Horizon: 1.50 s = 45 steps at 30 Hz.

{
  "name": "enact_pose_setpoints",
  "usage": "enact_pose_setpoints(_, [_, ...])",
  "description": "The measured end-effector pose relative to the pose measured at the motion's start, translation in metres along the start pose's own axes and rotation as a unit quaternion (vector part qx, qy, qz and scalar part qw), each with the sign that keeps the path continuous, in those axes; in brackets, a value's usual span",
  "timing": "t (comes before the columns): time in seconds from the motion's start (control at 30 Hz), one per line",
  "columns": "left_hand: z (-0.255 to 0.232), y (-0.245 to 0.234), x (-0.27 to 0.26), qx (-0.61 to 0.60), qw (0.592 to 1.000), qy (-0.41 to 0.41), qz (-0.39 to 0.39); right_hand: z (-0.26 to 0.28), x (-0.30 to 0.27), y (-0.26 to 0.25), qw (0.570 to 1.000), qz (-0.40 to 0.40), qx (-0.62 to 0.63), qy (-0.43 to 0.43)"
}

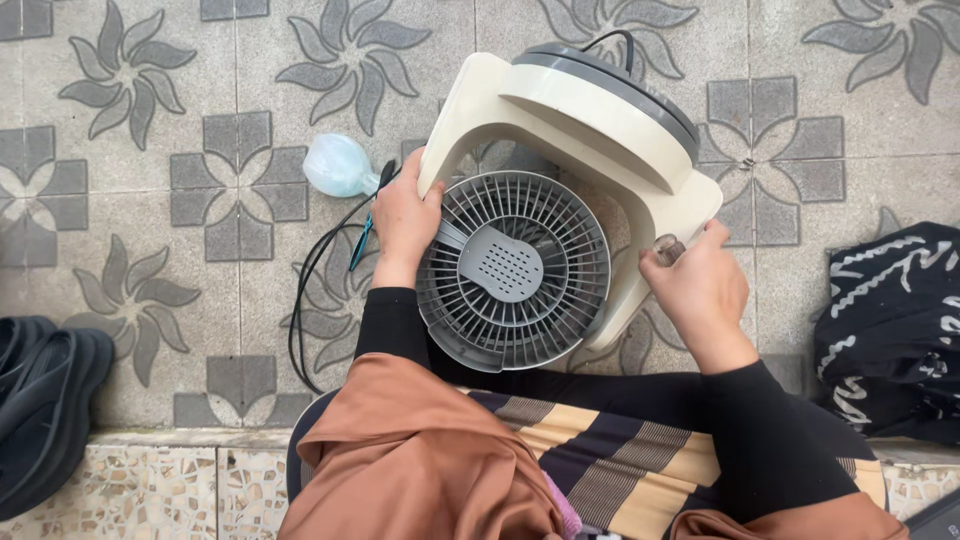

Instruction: The person disassembles a small electric fan by unscrewing the front grille and removing the fan blades. They use a screwdriver to loosen screws and a toothbrush to clean the fan components.

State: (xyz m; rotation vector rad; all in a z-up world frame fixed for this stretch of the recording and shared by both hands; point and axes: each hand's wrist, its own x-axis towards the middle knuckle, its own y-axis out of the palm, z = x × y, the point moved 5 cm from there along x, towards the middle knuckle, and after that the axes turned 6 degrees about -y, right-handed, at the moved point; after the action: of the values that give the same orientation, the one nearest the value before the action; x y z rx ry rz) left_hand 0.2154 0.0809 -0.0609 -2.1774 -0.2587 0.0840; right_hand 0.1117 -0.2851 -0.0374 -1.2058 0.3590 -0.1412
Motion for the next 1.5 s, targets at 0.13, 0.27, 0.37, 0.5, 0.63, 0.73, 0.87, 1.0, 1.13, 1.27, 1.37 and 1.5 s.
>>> enact_pose_setpoints(0.13, [-0.004,0.003,0.008,-0.003,0.999,-0.024,0.021,0.000,0.004,-0.021,0.998,0.007,-0.044,-0.032])
enact_pose_setpoints(0.27, [0.000,0.007,0.010,-0.016,0.999,-0.023,0.025,0.005,-0.015,-0.088,0.960,-0.221,0.045,-0.167])
enact_pose_setpoints(0.37, [0.001,0.012,0.011,-0.039,0.997,-0.045,0.052,0.010,-0.039,-0.120,0.914,-0.293,0.162,-0.228])
enact_pose_setpoints(0.5, [-0.015,0.003,0.003,-0.052,0.998,0.035,-0.027,0.016,-0.059,-0.136,0.894,-0.319,0.157,-0.272])
enact_pose_setpoints(0.63, [-0.054,-0.028,-0.027,-0.088,0.987,0.109,-0.077,0.010,-0.073,-0.132,0.894,-0.278,0.275,-0.219])
enact_pose_setpoints(0.73, [-0.083,-0.060,-0.060,-0.154,0.975,0.145,-0.065,0.008,-0.096,-0.123,0.886,-0.249,0.320,-0.224])
enact_pose_setpoints(0.87, [-0.112,-0.098,-0.108,-0.213,0.961,0.171,-0.048,0.014,-0.134,-0.106,0.889,-0.235,0.311,-0.241])
enact_pose_setpoints(1.0, [-0.112,-0.112,-0.168,-0.263,0.954,0.139,-0.034,0.014,-0.171,-0.083,0.915,-0.206,0.277,-0.207])
enact_pose_setpoints(1.13, [-0.095,-0.091,-0.213,-0.356,0.932,0.061,0.018,0.011,-0.187,-0.060,0.911,-0.209,0.267,-0.234])
enact_pose_setpoints(1.27, [-0.084,-0.082,-0.234,-0.373,0.926,0.046,0.032,0.020,-0.183,-0.051,0.899,-0.224,0.255,-0.276])
enact_pose_setpoints(1.37, [-0.081,-0.081,-0.232,-0.353,0.934,0.055,0.022,0.031,-0.178,-0.050,0.897,-0.213,0.256,-0.290])
enact_pose_setpoints(1.5, [-0.080,-0.062,-0.225,-0.386,0.921,0.027,0.056,0.044,-0.175,-0.048,0.882,-0.231,0.244,-0.331])
